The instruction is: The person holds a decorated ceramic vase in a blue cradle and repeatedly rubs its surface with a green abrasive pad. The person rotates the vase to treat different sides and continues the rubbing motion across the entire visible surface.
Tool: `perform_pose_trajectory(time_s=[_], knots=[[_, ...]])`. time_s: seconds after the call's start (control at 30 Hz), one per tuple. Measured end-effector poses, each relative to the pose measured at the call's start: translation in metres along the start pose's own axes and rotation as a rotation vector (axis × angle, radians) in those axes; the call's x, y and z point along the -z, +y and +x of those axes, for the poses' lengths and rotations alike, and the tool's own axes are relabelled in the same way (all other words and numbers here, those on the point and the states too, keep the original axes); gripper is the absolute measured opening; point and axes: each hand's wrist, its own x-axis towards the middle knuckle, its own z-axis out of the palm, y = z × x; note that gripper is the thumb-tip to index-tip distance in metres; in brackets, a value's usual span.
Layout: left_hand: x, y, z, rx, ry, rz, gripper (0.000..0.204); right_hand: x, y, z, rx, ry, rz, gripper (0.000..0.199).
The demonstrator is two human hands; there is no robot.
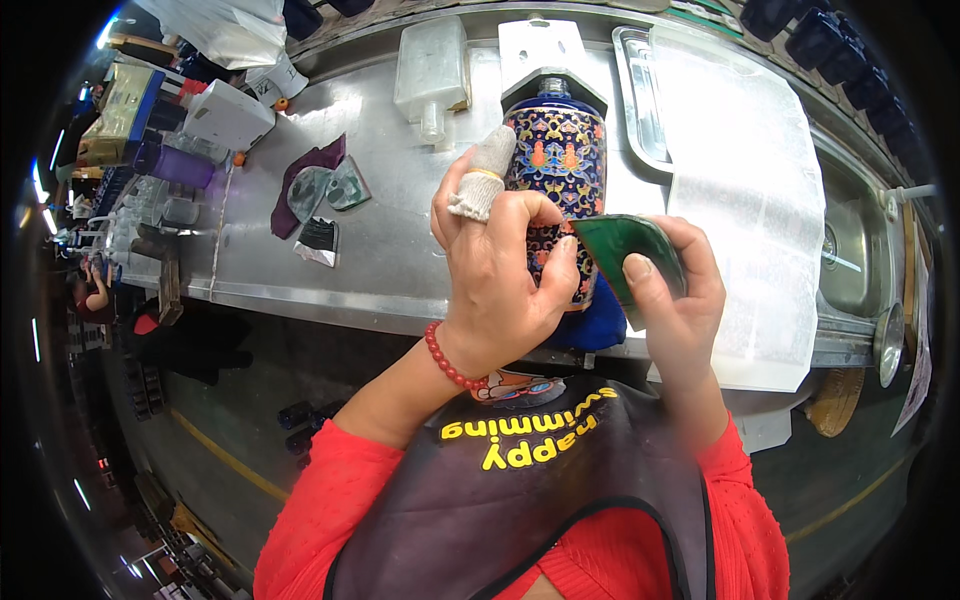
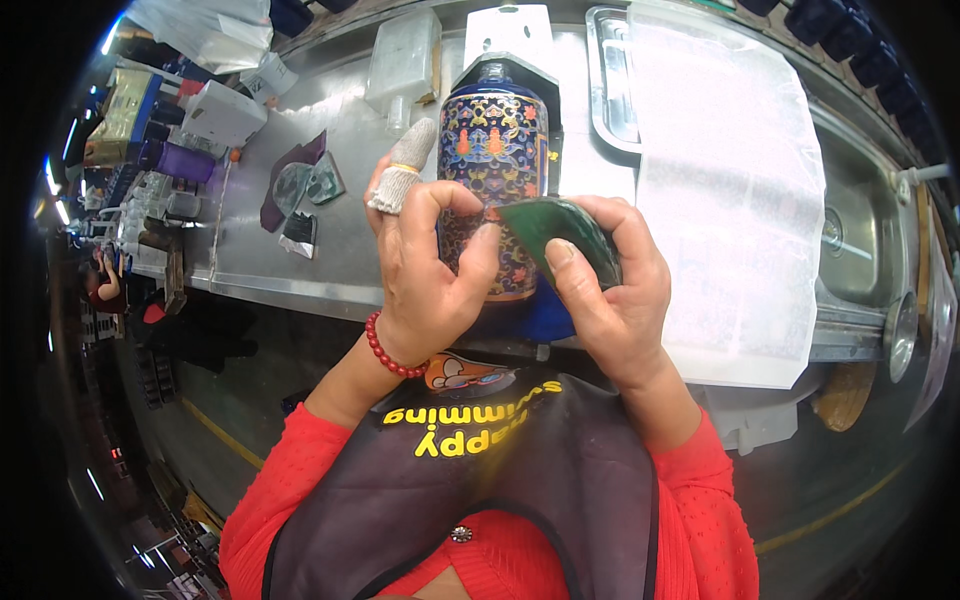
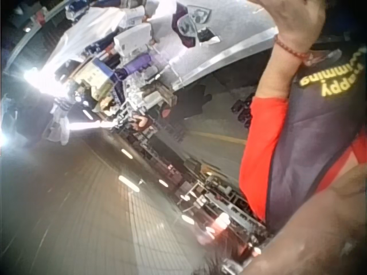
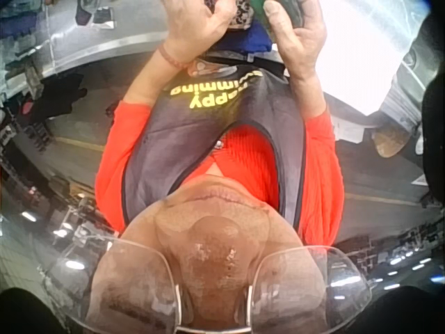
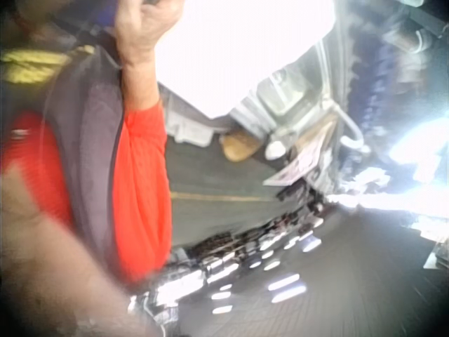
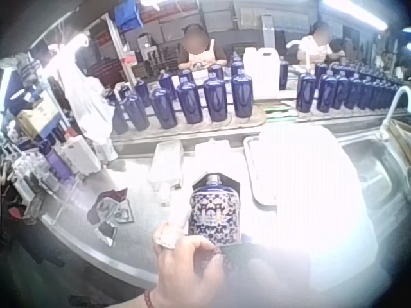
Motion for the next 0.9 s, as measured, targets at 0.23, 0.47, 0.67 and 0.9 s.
perform_pose_trajectory(time_s=[0.23,0.47,0.67,0.9], knots=[[-0.002,0.006,0.008,0.061,-0.016,0.069,0.027,-0.005,0.006,0.001,-0.078,0.046,0.206,0.028],[-0.002,0.011,0.016,0.027,-0.021,0.204,0.023,-0.002,0.008,0.000,-0.085,0.076,0.258,0.028],[-0.001,0.008,0.016,0.024,-0.040,0.173,0.020,0.001,0.009,-0.002,-0.107,0.042,0.272,0.031],[0.001,0.000,0.015,0.008,0.003,0.133,0.019,0.004,0.009,-0.003,-0.073,0.036,0.193,0.032]])
